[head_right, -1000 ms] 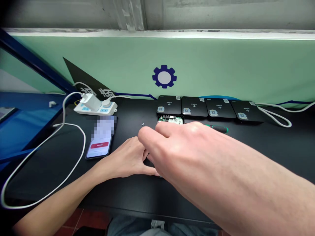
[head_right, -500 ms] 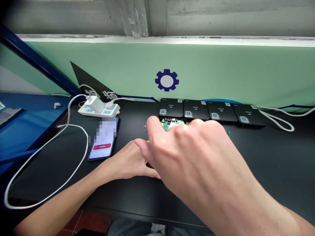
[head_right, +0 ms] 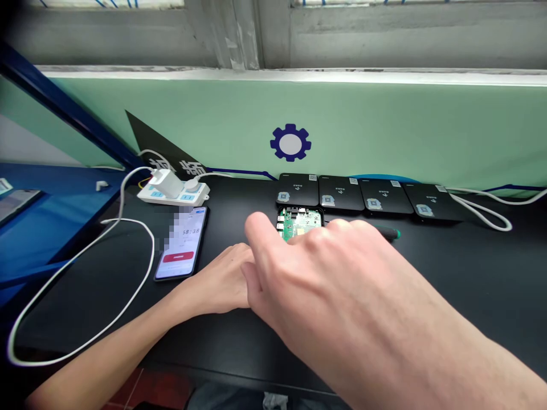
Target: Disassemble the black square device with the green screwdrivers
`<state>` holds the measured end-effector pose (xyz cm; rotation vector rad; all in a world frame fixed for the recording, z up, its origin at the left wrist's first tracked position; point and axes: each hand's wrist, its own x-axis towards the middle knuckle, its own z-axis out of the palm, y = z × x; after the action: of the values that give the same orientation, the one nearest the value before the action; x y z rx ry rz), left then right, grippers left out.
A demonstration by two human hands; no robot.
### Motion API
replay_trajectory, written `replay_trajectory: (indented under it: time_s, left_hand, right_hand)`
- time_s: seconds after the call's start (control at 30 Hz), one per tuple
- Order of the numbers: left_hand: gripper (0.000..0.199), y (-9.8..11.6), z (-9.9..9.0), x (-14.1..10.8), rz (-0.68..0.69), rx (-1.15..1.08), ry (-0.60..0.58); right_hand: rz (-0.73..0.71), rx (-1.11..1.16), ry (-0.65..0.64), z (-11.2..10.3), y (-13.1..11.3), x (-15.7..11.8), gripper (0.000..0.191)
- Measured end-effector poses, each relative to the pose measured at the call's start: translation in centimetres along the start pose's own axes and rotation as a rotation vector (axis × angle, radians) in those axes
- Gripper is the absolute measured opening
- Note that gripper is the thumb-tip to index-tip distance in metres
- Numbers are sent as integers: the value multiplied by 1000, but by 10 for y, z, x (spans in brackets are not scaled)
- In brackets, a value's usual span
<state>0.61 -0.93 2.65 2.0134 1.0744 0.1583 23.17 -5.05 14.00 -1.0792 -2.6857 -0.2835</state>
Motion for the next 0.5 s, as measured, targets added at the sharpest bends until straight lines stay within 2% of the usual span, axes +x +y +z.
replay_trajectory:
  time_s: [0.13,0.27,0.5]
  left_hand:
    - [49,0,0,-1,-14,17,-10]
    - [45,0,0,-1,25,68,17]
    - [52,-4,3,1,7,16,-7]
  right_hand:
    - [-44,61,30,1,1,2,41]
    - [-7,187,-21,0,-2,2,43]
    - [68,145,-88,3,1,-6,18]
